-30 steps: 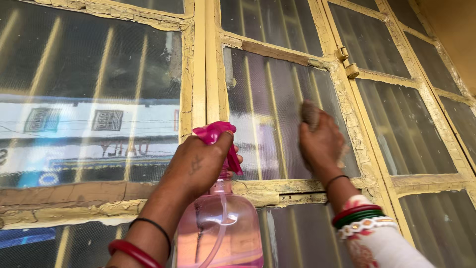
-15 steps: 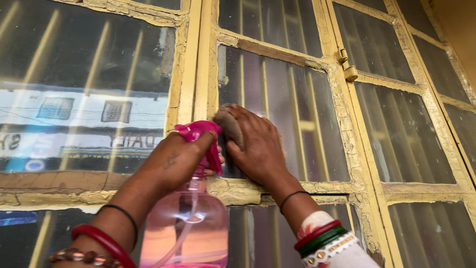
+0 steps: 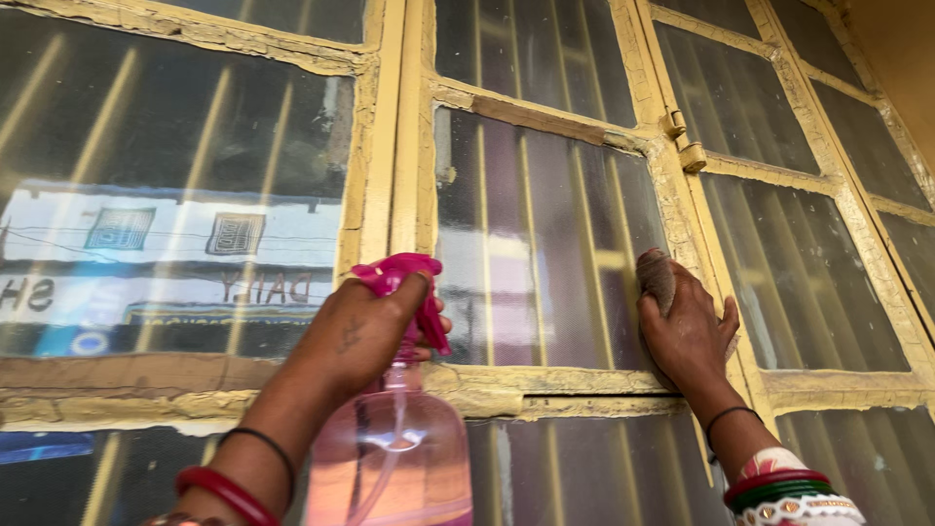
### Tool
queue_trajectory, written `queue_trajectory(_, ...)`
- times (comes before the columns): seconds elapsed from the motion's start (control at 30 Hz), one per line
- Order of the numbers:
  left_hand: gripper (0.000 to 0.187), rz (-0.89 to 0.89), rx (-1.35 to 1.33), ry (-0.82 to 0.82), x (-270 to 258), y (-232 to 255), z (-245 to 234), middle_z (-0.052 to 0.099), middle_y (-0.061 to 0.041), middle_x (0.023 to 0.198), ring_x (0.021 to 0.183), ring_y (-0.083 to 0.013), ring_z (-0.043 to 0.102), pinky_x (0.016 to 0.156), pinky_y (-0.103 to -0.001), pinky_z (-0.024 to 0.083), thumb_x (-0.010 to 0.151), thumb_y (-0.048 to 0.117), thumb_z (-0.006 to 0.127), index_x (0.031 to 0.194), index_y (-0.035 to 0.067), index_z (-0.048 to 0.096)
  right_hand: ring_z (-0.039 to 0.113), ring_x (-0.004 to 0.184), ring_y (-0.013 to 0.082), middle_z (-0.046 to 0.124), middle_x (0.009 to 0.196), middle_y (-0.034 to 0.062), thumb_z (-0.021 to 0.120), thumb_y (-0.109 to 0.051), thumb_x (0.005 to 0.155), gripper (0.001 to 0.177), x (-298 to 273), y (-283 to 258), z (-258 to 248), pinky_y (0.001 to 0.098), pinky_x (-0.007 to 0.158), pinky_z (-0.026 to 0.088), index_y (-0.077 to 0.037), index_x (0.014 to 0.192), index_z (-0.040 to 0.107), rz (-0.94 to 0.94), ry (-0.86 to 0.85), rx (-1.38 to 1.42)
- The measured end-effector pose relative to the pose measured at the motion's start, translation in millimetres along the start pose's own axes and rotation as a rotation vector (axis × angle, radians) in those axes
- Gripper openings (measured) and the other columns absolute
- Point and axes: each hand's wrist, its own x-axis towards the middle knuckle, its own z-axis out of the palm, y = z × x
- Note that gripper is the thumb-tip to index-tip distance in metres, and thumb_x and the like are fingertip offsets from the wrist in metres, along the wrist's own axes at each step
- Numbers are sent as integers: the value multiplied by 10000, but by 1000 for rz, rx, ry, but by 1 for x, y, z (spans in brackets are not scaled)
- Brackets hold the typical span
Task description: The person sprays a pink cleaning solution onto a window pane and wipes it with a cloth. They repeatedly spray and wipe the same pane, gradually improving its clarity.
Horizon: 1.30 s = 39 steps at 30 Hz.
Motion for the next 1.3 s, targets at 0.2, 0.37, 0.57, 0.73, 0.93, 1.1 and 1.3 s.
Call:
queue_trajectory(0.2, 480, 52, -157, 10, -3, -2, -3, 827, -107, 882, 795, -206, 792, 793, -359, 607, 924, 411, 504, 917, 24, 789, 496, 1323, 342, 549, 1424, 166, 631, -291, 848, 699, -17, -77, 7, 499, 1165, 308, -127, 1501, 443, 27, -33, 130)
queue_trajectory(0.37, 476, 162, 100, 9, 2, -7, -6, 793, -121, 906, 851, -251, 757, 836, -392, 558, 954, 445, 424, 970, 125, 776, 472, 1372, 314, 528, 1491, 95, 669, -172, 764, 717, -65, -171, -1, 489, 1187, 281, -157, 1457, 483, -511, -50, 223)
queue_trajectory(0.57, 474, 117, 96, -28, 2, -6, -8, 815, -100, 892, 862, -246, 780, 856, -385, 563, 930, 446, 433, 938, 140, 795, 364, 1456, 291, 437, 1561, 83, 697, -211, 779, 758, -66, -212, -10, 526, 1197, 170, -130, 1478, 415, -605, -156, 270)
queue_trajectory(0.73, 474, 142, 21, -29, 6, -10, -4, 821, -91, 882, 831, -217, 799, 825, -368, 592, 924, 422, 462, 922, 77, 788, 376, 1452, 289, 459, 1535, 85, 605, -234, 817, 684, 3, -233, 19, 519, 1185, 204, -163, 1478, 445, -462, -71, 274)
queue_trajectory(0.93, 476, 67, -135, -79, 3, -5, -6, 806, -112, 895, 813, -219, 797, 773, -370, 634, 956, 412, 486, 963, 18, 753, 398, 1428, 298, 485, 1486, 112, 603, -253, 828, 672, 27, -253, 23, 518, 1190, 207, -153, 1471, 435, -411, -71, 271)
queue_trajectory(1.1, 442, 13, -289, -103, 1, -2, -7, 800, -132, 934, 838, -222, 793, 778, -348, 645, 967, 429, 536, 1027, 34, 726, 397, 1426, 325, 480, 1505, 119, 599, -219, 812, 701, -34, -212, -10, 509, 1175, 240, -144, 1489, 432, -679, -230, 285)
queue_trajectory(1.3, 460, 3, -189, -70, 0, -3, -8, 804, -121, 918, 822, -224, 789, 775, -345, 628, 928, 409, 521, 987, 16, 751, 397, 1456, 288, 487, 1557, 87, 572, -166, 744, 684, -58, -109, -38, 511, 1212, 243, -163, 1426, 517, -687, -453, 175)
